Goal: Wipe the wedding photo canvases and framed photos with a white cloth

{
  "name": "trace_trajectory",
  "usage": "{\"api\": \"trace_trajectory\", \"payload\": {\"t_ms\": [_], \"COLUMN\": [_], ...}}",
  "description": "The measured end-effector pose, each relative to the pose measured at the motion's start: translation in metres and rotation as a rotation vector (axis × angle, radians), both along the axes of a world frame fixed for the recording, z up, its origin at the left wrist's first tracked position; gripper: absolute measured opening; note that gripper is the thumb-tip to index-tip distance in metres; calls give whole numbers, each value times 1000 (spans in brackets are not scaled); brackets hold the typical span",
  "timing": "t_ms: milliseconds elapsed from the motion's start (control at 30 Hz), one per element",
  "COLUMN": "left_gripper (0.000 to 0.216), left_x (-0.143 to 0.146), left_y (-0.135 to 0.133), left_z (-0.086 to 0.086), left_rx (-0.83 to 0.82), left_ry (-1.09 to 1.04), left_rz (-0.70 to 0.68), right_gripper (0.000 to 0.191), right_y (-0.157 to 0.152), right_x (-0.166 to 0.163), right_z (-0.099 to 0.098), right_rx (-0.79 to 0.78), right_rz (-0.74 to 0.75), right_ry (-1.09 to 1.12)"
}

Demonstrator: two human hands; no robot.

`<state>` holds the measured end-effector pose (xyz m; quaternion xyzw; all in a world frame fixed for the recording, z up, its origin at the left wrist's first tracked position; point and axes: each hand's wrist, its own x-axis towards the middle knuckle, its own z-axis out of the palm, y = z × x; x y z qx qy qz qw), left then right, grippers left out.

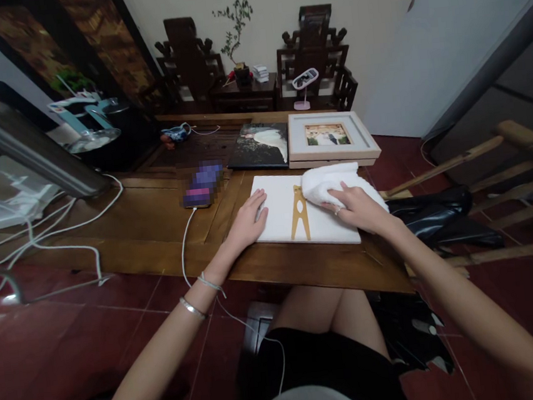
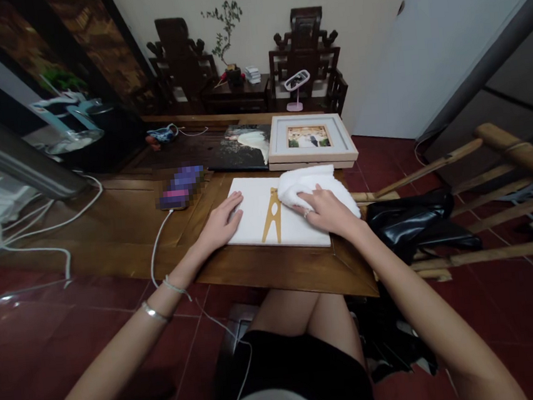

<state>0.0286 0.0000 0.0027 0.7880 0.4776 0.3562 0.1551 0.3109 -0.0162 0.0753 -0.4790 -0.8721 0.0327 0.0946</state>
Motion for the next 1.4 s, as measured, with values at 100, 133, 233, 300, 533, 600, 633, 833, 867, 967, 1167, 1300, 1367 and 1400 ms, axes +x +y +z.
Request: {"api": "trace_trajectory", "payload": {"t_ms": [100,133,233,300,533,600,633,833,867,967,1167,1300,1367,1400], "left_gripper": [43,42,42,42,43,43,43,42,42,42,42,42,43,44], "left_x": [0,0,1,1,0,0,0,-1,-1,-1,-2,-1,0,0], "left_y": [0,0,0,-1,-2,-1,-1,-1,0,0,0,-1,-1,-1], "left_z": [0,0,1,2,3,3,3,2,2,1,0,1,2,2], "left_rx": [-3,-5,-7,-6,-5,-6,-5,5,8,16,10,6,7,8], "left_ry": [9,8,6,13,21,22,21,24,27,25,24,22,27,26], "left_rz": [-2,-2,-3,-4,-8,-11,-11,-5,-5,-6,-2,-10,-8,-6], "right_gripper": [32,31,25,22,27,28,29,34,32,29,40,38,36,36], "right_y": [-32,-43,-74,-86,-63,-48,-41,0,6,20,-4,-46,-65,-72], "right_x": [2,4,9,12,11,7,4,-22,-28,-42,-57,-57,-57,-57], "right_z": [5,7,16,22,17,12,9,7,7,2,-11,-7,-2,0], "right_rx": [-45,-70,-151,-197,-211,-158,-132,-42,-48,-73,-1,-20,-38,-54], "right_rz": [17,38,103,122,150,120,97,8,6,28,117,215,280,316], "right_ry": [-32,-35,-49,-66,42,73,83,146,154,106,-63,-121,-129,-134]}}
